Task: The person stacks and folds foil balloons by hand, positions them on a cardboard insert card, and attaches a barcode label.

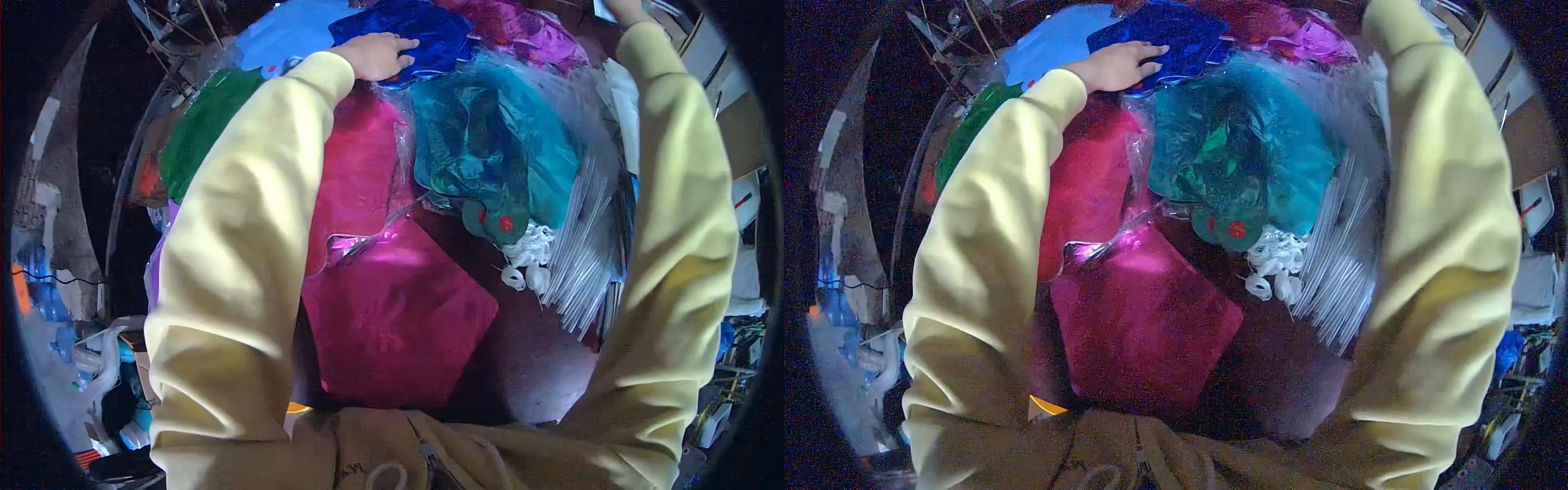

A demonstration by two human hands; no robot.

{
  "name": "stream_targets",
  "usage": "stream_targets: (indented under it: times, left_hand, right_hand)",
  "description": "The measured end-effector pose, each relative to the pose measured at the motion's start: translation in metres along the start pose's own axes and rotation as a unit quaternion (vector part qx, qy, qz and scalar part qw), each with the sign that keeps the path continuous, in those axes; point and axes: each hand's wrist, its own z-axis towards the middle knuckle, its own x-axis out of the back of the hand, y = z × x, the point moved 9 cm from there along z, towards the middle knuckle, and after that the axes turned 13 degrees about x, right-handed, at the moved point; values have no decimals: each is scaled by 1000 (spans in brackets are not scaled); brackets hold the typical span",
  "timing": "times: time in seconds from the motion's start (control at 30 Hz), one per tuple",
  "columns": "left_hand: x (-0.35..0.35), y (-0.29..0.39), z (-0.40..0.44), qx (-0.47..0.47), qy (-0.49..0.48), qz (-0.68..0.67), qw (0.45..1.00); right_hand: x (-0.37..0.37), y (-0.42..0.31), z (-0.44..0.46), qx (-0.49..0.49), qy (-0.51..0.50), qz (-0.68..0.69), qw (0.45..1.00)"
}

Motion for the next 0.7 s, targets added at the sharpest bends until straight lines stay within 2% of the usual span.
stream_targets:
  times: [0.03,0.07,0.1,0.17,0.2,0.23,0.27,0.33,0.37,0.43,0.5,0.53,0.63,0.7]
  left_hand:
    - [4,4,1,0,1,0,1000]
    - [15,16,2,-15,38,2,999]
    - [28,29,0,-29,76,5,997]
    - [54,67,-7,-63,179,4,982]
    - [63,89,-10,-94,217,10,972]
    - [61,108,-5,-100,191,44,976]
    - [56,116,5,-102,189,42,976]
    - [51,137,20,-129,262,47,955]
    - [56,145,17,-135,350,50,925]
    - [42,139,45,-128,290,23,948]
    - [55,140,51,-103,264,-19,959]
    - [64,142,53,-95,258,-22,961]
    - [71,157,58,-137,278,-36,950]
    - [73,173,54,-146,285,-71,945]
  right_hand:
    - [-15,-5,-14,-100,-3,264,959]
    - [-34,-19,-35,-193,-5,507,840]
    - [-45,-21,-50,-192,-5,508,840]
    - [-90,-18,-102,-187,-192,323,908]
    - [-109,-10,-128,-180,-282,221,916]
    - [-119,-3,-148,-172,-367,115,907]
    - [-119,-1,-150,-175,-379,73,906]
    - [-112,-1,-147,-195,-362,88,907]
    - [-103,0,-141,-213,-342,101,910]
    - [-83,-11,-124,-260,-371,87,887]
    - [-72,-7,-126,-275,-338,118,892]
    - [-63,0,-125,-269,-319,64,906]
    - [-57,10,-121,-235,-342,30,909]
    - [-57,9,-120,-259,-314,73,910]
